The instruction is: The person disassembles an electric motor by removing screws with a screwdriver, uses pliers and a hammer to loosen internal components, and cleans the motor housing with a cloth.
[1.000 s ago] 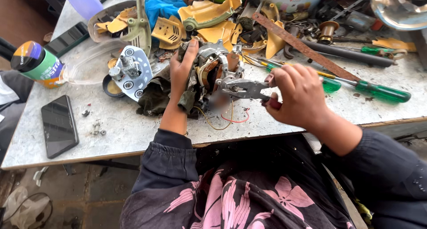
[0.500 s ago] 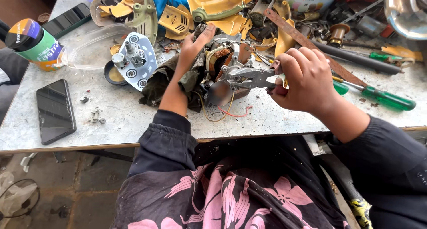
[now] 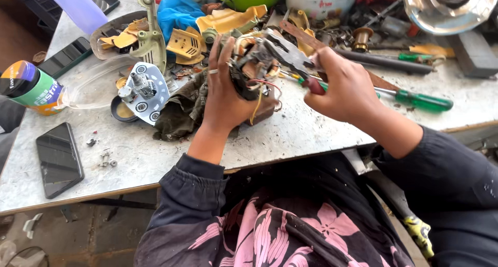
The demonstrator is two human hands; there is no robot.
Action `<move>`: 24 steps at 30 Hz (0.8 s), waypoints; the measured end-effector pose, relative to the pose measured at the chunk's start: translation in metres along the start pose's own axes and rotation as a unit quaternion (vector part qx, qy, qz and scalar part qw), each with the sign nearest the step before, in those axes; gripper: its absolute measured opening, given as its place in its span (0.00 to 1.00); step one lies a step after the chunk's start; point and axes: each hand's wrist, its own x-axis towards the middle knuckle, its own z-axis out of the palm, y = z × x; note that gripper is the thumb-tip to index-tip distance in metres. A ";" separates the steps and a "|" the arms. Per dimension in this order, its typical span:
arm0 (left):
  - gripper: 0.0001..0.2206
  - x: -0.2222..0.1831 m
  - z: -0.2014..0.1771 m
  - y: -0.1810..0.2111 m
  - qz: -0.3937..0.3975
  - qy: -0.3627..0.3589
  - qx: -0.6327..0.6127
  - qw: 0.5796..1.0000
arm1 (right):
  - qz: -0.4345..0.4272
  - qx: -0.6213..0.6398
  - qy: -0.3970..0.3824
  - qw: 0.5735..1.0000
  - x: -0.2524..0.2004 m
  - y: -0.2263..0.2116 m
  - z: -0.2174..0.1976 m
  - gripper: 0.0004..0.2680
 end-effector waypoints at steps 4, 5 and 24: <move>0.47 -0.001 0.001 -0.004 -0.112 0.002 -0.030 0.993 | 0.019 -0.011 -0.020 1.000 -0.002 -0.017 -0.006 0.15; 0.47 -0.002 -0.001 -0.005 -0.104 -0.001 -0.010 0.995 | 0.026 -0.006 -0.030 0.999 -0.004 -0.021 -0.009 0.16; 0.46 0.014 -0.015 -0.030 0.013 -0.088 -0.042 0.995 | -0.070 0.017 -0.005 0.997 -0.013 0.015 0.010 0.17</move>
